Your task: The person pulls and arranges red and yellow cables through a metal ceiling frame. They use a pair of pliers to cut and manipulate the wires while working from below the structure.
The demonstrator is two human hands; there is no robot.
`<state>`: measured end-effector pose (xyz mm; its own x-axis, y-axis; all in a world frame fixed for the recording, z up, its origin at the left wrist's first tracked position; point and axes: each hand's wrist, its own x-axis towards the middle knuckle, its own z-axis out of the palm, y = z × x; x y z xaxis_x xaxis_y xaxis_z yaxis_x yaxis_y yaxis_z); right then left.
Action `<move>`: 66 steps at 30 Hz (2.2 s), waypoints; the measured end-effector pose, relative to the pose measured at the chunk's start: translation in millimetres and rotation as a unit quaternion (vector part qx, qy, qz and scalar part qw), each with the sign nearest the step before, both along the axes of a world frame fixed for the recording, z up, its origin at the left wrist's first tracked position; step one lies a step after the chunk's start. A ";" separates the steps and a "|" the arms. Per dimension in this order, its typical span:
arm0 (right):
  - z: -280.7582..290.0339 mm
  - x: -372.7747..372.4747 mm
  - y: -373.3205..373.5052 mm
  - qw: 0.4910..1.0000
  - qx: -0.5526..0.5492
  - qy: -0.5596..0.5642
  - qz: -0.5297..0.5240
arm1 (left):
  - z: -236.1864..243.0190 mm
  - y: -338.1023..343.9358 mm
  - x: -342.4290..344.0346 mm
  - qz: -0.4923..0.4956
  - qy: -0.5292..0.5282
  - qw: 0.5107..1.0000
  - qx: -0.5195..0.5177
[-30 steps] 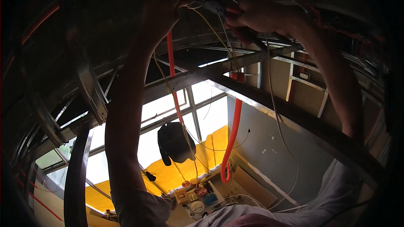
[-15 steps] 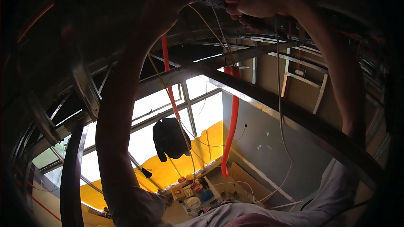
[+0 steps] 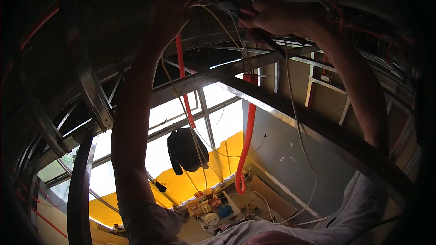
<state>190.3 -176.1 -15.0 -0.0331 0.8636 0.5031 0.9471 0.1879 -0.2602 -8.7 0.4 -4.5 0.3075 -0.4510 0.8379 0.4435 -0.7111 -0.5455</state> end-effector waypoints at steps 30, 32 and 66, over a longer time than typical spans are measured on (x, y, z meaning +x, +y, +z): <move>-23.9 -27.6 9.3 0.994 0.051 0.097 0.002 | 4.4 -17.7 -11.3 0.031 0.025 0.999 -0.012; -31.7 -32.4 22.9 0.970 0.039 0.215 0.110 | 8.2 -9.3 -14.6 -0.043 -0.004 0.995 -0.093; -72.9 -60.5 93.9 0.893 0.256 0.288 0.233 | 37.7 7.8 -13.9 -0.354 0.017 0.864 -0.356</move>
<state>129.8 -82.2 -87.9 0.0626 0.4762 0.8771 0.4706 0.7609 -0.4467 -22.6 8.2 33.2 0.1955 0.0911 0.9765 -0.2484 -0.9586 0.1391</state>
